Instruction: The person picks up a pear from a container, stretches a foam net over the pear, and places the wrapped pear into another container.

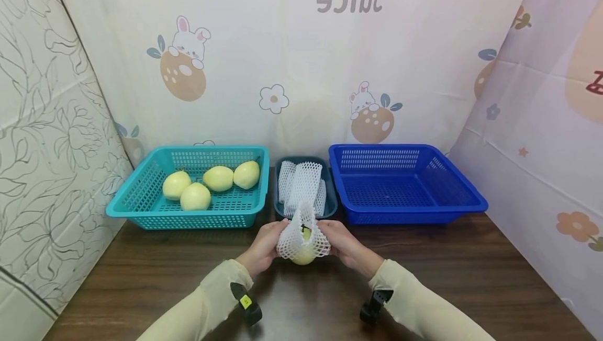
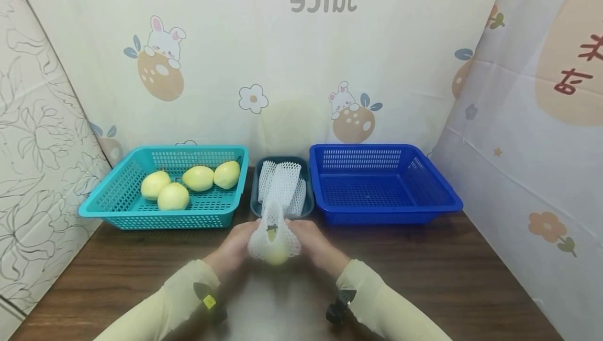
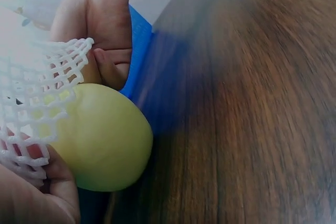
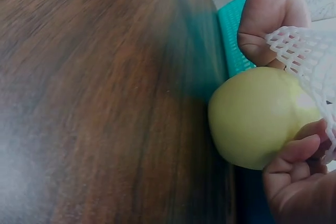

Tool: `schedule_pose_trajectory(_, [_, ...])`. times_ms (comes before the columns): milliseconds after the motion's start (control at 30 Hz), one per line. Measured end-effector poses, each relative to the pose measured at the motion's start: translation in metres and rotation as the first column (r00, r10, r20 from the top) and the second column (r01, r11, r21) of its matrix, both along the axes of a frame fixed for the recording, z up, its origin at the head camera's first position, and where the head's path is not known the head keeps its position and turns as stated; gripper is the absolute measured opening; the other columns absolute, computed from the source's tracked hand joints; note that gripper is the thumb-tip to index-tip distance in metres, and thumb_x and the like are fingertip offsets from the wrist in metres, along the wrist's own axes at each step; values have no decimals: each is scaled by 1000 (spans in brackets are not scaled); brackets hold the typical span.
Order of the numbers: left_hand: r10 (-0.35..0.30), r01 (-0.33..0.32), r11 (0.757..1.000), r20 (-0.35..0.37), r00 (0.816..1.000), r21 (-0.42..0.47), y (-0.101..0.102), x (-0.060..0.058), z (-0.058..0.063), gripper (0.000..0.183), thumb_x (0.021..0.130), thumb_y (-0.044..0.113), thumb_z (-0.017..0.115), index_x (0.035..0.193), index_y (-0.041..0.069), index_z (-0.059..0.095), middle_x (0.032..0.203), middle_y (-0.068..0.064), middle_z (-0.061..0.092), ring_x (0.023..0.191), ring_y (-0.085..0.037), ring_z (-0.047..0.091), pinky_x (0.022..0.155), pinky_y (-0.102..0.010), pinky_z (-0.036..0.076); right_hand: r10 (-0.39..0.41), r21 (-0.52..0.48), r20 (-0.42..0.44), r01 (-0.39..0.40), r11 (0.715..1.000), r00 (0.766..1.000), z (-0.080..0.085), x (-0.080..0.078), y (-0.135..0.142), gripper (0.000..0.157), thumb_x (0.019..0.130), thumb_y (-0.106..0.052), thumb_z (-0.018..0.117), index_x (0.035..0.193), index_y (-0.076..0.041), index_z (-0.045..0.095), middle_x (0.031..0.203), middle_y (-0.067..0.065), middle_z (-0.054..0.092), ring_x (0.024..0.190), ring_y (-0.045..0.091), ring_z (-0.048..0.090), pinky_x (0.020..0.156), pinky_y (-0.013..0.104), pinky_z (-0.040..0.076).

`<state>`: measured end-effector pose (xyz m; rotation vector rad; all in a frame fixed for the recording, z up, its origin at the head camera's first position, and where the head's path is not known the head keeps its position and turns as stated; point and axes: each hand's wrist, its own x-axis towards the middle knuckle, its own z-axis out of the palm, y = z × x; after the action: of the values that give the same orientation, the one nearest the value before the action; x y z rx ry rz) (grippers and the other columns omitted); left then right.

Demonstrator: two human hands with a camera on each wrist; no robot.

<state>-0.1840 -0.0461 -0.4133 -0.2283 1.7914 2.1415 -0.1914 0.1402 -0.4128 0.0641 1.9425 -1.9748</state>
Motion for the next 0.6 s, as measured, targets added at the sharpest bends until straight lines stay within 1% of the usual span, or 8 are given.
schedule_pose_trajectory(100, [5,-4,999,5,1000,-36,0,0,-2,43,101,28,45,125,-7,51,107,-13,62,89,-19,59,77,-38,50,-16,5,-14,16,1000,1000,-2,1,-1,24,95,-25,53,90,-5,65,74,0,64,65,11,61,58,28,51])
schedule_pose_trajectory(267, [-3,6,996,24,1000,-87,-1,-6,-14,43,101,30,46,123,-6,52,105,-12,63,86,-18,60,74,-35,51,-55,32,-44,56,998,998,-11,-2,0,28,96,-28,53,92,-2,64,71,-1,62,62,10,59,55,27,49])
schedule_pose_trajectory(333, [-8,10,994,25,1000,-109,-1,-7,-17,42,101,30,46,122,-6,53,104,-12,63,86,-18,60,74,-35,51,-69,48,-56,72,996,996,-14,-2,0,30,97,-29,53,94,-1,64,71,-1,62,61,10,59,54,27,49])
schedule_pose_trajectory(533, [-2,1,987,-1,1000,-160,2,-7,-22,37,101,29,46,115,-5,56,97,-10,64,82,-17,59,70,-33,50,-90,68,-82,95,993,993,-19,-1,-1,29,97,-27,51,91,-1,62,69,-1,60,59,10,57,52,27,47])
schedule_pose_trajectory(600, [0,-1,985,-9,1000,-171,2,-7,-23,37,101,29,46,113,-4,56,95,-8,64,81,-17,59,69,-32,50,-94,73,-100,102,992,991,-21,-1,0,28,98,-26,51,92,-1,62,69,-1,59,58,9,57,51,26,47])
